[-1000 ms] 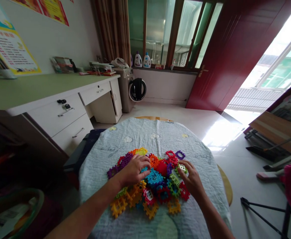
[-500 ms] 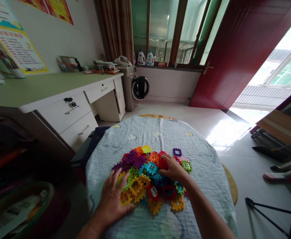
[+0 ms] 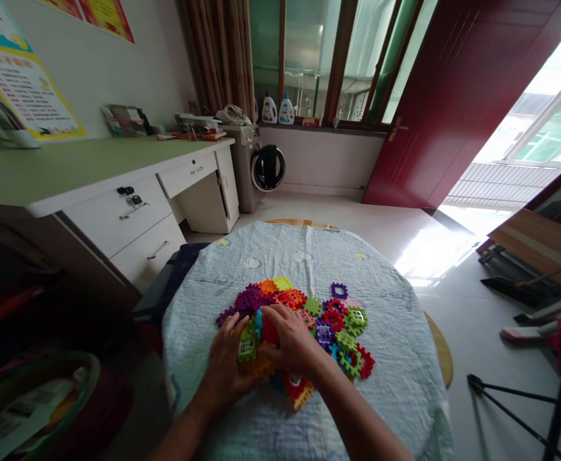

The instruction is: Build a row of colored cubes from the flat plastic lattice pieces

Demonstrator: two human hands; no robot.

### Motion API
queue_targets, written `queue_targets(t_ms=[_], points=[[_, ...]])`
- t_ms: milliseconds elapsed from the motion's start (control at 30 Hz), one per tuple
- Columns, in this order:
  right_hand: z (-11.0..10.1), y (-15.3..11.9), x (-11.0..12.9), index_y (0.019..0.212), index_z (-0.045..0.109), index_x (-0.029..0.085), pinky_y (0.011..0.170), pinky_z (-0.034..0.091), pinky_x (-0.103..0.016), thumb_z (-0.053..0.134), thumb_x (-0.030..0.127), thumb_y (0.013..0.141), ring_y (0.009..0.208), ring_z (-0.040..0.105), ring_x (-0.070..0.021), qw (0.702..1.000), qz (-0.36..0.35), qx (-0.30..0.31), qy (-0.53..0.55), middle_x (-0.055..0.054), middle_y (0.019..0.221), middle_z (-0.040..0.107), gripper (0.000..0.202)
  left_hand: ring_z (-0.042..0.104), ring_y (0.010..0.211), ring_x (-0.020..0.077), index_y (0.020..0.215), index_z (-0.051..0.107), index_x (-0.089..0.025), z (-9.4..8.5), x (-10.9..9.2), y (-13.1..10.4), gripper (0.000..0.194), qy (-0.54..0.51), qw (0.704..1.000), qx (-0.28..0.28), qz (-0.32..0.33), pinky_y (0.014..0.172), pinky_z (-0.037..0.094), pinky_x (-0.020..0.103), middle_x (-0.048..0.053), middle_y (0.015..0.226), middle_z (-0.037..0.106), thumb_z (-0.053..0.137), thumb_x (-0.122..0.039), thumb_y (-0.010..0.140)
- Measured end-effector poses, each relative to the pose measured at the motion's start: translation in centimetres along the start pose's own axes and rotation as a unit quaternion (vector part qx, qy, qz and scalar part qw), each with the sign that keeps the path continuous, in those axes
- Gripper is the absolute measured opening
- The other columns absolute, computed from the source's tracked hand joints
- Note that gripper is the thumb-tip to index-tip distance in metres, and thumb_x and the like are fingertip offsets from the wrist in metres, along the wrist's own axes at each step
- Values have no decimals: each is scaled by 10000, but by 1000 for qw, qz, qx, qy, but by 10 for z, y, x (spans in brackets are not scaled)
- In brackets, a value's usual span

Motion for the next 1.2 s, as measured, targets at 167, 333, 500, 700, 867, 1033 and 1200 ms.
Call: queue_targets(t_ms=[167, 333, 500, 700, 867, 1033, 1200], points=[[-54, -43, -69, 1354, 526, 246, 1077, 376, -462, 605, 346, 835, 1290, 479, -267, 988, 108, -113, -13, -118, 1392, 522, 535, 245, 1436, 428, 1523, 227, -259, -2, -2, -2, 1086, 7, 1000, 14, -8, 1119, 303, 616, 180, 1571, 235, 739, -664, 655], [-99, -113, -189, 1356, 527, 146, 1047, 336, -612, 681, 471, 722, 1326, 409, -423, 898, 378, -156, -163, -221, 1390, 504, 729, 300, 1407, 423, 1497, 317, -280, 7, -5, 1, 1023, 42, 999, 31, 0, 1111, 293, 619, 154, 1517, 368, 736, -663, 647], [-76, -103, -192, 1274, 576, 206, 1036, 403, -513, 631, 396, 740, 1249, 507, -323, 938, 280, -181, -101, -139, 1301, 576, 569, 320, 1398, 410, 1485, 352, -265, 16, -5, 9, 937, 63, 997, 35, -15, 1100, 281, 621, 146, 1450, 467, 686, -659, 703], [-67, -69, -137, 1164, 619, 223, 1044, 427, -431, 557, 250, 779, 1151, 554, -229, 955, 160, -251, 6, -88, 1209, 570, 391, 355, 1384, 384, 1469, 364, -236, 9, -8, 12, 907, 54, 998, 6, -12, 1108, 293, 590, 155, 1441, 473, 657, -671, 729], [-50, -37, -80, 1213, 590, 221, 1049, 412, -430, 566, 204, 808, 1182, 518, -230, 978, 95, -185, 21, -99, 1254, 557, 405, 315, 1406, 396, 1466, 351, -232, 0, -9, 12, 943, 30, 999, -21, -7, 1130, 261, 608, 162, 1489, 400, 666, -690, 705], [6, -3, -20, 1227, 599, 204, 1036, 403, -450, 656, 215, 762, 1166, 499, -256, 997, 42, -62, -8, -106, 1252, 577, 469, 306, 1413, 375, 1475, 304, -229, -3, -9, 12, 881, -4, 999, -35, -14, 1128, 311, 578, 168, 1515, 329, 675, -583, 759], [32, 7, 30, 1183, 604, 212, 1049, 393, -391, 620, 170, 776, 1175, 509, -224, 999, -35, -9, 33, -83, 1238, 601, 409, 333, 1406, 337, 1482, 257, -204, -4, -9, 9, 676, -29, 998, -57, 1, 1122, 346, 555, 173, 1474, 378, 511, -408, 890]])
Point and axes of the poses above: each hand's wrist, its own y-axis towards the middle knuckle, its own z-axis out of the palm, x = y × z, the point moved 10 cm from there along y, towards the middle knuckle
